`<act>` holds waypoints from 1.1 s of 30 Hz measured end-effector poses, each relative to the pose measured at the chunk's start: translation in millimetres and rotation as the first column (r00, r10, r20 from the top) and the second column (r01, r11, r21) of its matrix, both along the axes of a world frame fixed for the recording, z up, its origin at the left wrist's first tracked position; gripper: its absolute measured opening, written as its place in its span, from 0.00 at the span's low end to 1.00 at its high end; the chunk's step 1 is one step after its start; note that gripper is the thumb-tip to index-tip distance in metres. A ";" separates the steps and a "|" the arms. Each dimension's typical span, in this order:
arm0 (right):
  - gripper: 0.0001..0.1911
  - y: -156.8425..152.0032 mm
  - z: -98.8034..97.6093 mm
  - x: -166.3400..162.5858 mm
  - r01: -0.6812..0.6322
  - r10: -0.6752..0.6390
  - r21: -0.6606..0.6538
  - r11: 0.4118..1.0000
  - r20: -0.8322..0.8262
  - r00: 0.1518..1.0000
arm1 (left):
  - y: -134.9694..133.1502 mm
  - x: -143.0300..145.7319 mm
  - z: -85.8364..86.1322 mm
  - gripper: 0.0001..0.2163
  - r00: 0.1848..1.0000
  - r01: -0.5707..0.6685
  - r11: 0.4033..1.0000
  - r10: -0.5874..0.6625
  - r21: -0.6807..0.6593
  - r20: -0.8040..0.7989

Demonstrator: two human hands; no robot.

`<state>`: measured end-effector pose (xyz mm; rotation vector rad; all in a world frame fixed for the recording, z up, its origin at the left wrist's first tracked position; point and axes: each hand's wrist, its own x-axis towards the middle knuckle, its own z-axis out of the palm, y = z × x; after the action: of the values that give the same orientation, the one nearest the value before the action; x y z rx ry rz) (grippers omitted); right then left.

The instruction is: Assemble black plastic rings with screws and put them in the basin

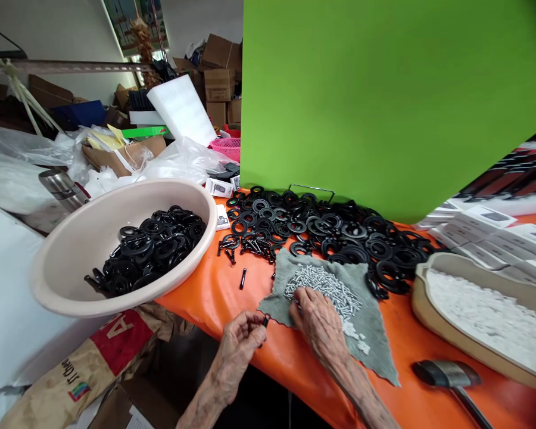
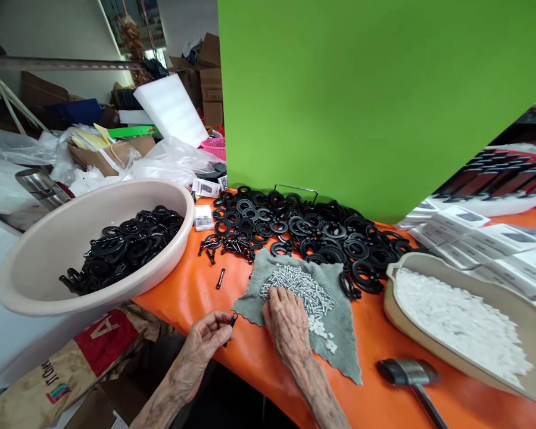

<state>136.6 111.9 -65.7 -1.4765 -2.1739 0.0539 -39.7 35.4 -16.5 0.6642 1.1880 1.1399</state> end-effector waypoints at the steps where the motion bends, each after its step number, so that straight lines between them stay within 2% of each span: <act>1: 0.06 0.4 3.0 2.3 -0.005 0.005 -0.023 1.000 -0.033 0.999 | -0.6 0.4 0.1 0.14 1.000 0.002 1.000 -0.002 -0.003 0.009; 6: 0.06 -11.5 24.4 18.3 -0.011 -0.029 -0.148 0.989 -0.261 0.965 | -3.5 5.4 4.4 0.15 0.999 0.017 1.000 -0.017 -0.009 0.046; 9: 0.05 -31.7 35.8 23.9 -0.021 -0.079 -0.231 0.973 -0.415 0.906 | -5.7 10.1 10.1 0.15 0.998 0.032 0.999 -0.031 -0.016 0.063; 12: 0.09 -53.3 39.9 22.6 -0.064 -0.128 -0.318 0.946 -0.546 0.828 | -7.3 15.8 14.1 0.15 0.993 0.064 0.998 -0.061 -0.025 0.101; 14: 0.13 -64.4 40.7 19.5 -0.116 -0.164 -0.370 0.922 -0.644 0.748 | -7.9 20.1 16.0 0.15 0.976 0.108 0.993 -0.097 -0.043 0.196; 17: 0.15 -75.4 46.6 15.6 -0.255 -0.292 -0.464 0.848 -0.812 0.506 | -9.1 26.9 19.5 0.15 0.908 0.170 0.981 -0.120 -0.092 0.403; 19: 0.15 -80.7 54.6 14.5 -0.335 -0.388 -0.507 0.794 -0.848 0.362 | -10.1 31.1 22.1 0.15 0.861 0.193 0.973 -0.106 -0.126 0.498; 21: 0.14 -85.0 63.0 14.1 -0.345 -0.437 -0.534 0.772 -0.840 0.322 | -11.2 34.5 24.4 0.16 0.829 0.218 0.964 -0.100 -0.154 0.550; 23: 0.14 -88.0 68.2 13.8 -0.328 -0.453 -0.537 0.777 -0.839 0.300 | -12.3 37.3 26.0 0.16 0.812 0.243 0.955 -0.104 -0.171 0.574; 26: 0.15 -89.7 68.2 14.1 -0.319 -0.467 -0.532 0.784 -0.845 0.263 | -14.5 40.2 27.8 0.15 0.854 0.233 0.960 -0.127 -0.153 0.505; 29: 0.15 -90.2 64.2 15.7 -0.312 -0.454 -0.517 0.797 -0.853 0.255 | -16.9 42.2 30.4 0.15 0.959 0.172 0.982 -0.147 -0.084 0.243; 31: 0.14 -91.2 62.4 16.9 -0.292 -0.440 -0.511 0.808 -0.854 0.277 | -18.0 43.5 32.6 0.16 0.985 0.154 0.987 -0.149 -0.049 0.090; 33: 0.14 -92.9 61.7 16.9 -0.280 -0.441 -0.522 0.806 -0.845 0.303 | -18.6 45.0 33.9 0.16 0.987 0.161 0.986 -0.160 -0.032 0.027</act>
<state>153.5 19.0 -3.9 -1.2490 -1.0009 1.3717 5.3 16.8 17.4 0.7055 1.1100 0.9878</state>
